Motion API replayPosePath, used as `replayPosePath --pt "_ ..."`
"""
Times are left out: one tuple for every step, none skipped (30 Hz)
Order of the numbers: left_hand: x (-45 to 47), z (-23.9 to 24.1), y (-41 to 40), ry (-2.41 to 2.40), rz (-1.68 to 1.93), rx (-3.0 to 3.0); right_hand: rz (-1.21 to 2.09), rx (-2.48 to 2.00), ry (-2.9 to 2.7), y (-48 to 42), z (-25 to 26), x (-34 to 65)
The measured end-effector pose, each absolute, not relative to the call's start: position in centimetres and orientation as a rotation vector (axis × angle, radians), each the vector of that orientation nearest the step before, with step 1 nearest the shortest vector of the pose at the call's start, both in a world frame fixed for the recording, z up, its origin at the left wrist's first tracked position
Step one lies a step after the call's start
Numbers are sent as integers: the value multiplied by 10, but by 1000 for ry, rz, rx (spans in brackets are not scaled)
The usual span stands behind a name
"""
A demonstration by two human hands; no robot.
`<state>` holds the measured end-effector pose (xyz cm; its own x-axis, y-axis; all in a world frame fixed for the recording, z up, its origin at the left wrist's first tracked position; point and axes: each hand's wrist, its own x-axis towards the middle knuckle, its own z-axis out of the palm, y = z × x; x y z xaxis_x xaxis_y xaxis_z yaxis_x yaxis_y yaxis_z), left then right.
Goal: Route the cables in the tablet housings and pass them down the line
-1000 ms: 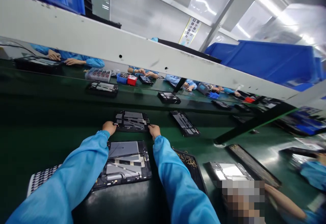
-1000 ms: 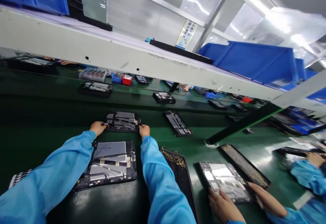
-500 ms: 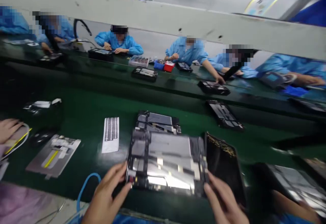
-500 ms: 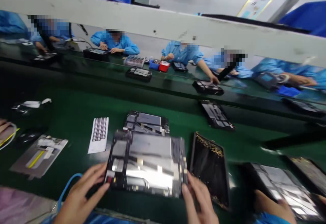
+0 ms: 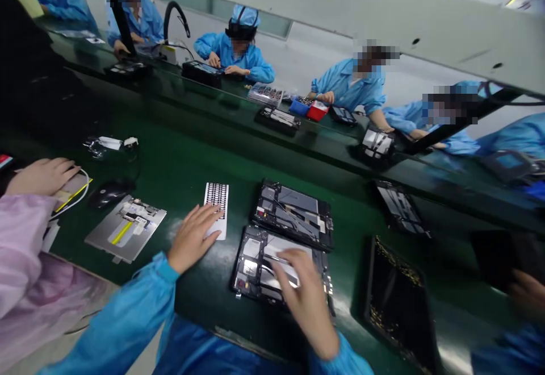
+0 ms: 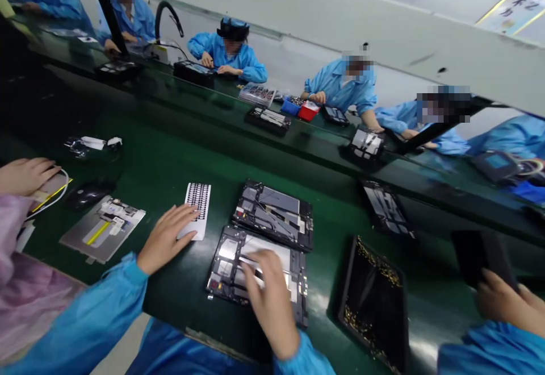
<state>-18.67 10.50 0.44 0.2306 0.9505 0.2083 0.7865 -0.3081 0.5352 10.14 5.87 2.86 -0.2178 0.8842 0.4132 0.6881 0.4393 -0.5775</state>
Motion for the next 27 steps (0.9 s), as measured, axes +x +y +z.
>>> replayPosePath --pt "-194 -2 117 1585 660 2224 473 -1200 -2102 76 31 78" --pt "-200 -9 127 1554 605 2236 544 -1130 -2206 93 30 55" --pt "-204 -16 134 1534 572 2232 576 -1093 -2298 111 27 34" --pt "-206 -23 139 1527 560 2222 578 -1089 -2381 128 22 17" --pt "-207 -29 141 1525 557 2215 563 -1103 -2448 143 15 2" --pt "-207 -34 142 1523 554 2211 547 -1122 -2496 155 9 -9" --pt "-207 -36 142 1522 552 2209 536 -1143 -2529 166 3 -17" --pt "-206 -38 141 1520 552 2207 532 -1161 -2547 173 -3 -23" --pt "-206 -38 140 1518 551 2204 537 -1177 -2555 178 -7 -27" --pt "-206 -38 140 1515 551 2201 543 -1192 -2558 181 -11 -31" --pt "-206 -37 140 1510 551 2195 548 -1208 -2565 183 -14 -33" --pt "-206 -37 141 1503 552 2187 555 -1225 -2573 184 -16 -36" --pt "-206 -36 142 1495 552 2181 566 -1240 -2582 185 -17 -39" --pt "-206 -36 143 1489 550 2179 582 -1249 -2590 186 -17 -42" --pt "-206 -36 144 1488 548 2184 602 -1255 -2599 188 -16 -44" --pt "-205 -36 145 1493 546 2193 620 -1255 -2612 191 -13 -44" --pt "-204 -37 146 1503 547 2207 654 -1239 -2613 193 -8 -40" --pt "-204 -37 147 1514 551 2221 704 -1206 -2578 195 -1 -33" --pt "-203 -38 148 1521 557 2235 761 -1160 -2499 195 10 -21" --pt "-203 -39 149 1518 564 2250 809 -1107 -2383 191 22 -4" --pt "-204 -40 151 1509 572 2267 841 -1057 -2249 184 36 16" --pt "-205 -40 152 1496 578 2286 847 -1025 -2108 172 49 38" --pt "-206 -40 153 1482 591 2308 828 -1024 -2014 156 61 61" --pt "-207 -39 153 1469 611 2328 794 -1057 -1963 136 70 83" --pt "-207 -36 153 1469 653 2344 754 -1123 -1929 113 74 103" --pt "-207 -33 152 1479 712 2355 712 -1193 -1927 89 74 120" --pt "-204 -27 148 1498 794 2361 670 -1265 -1942 65 69 134"
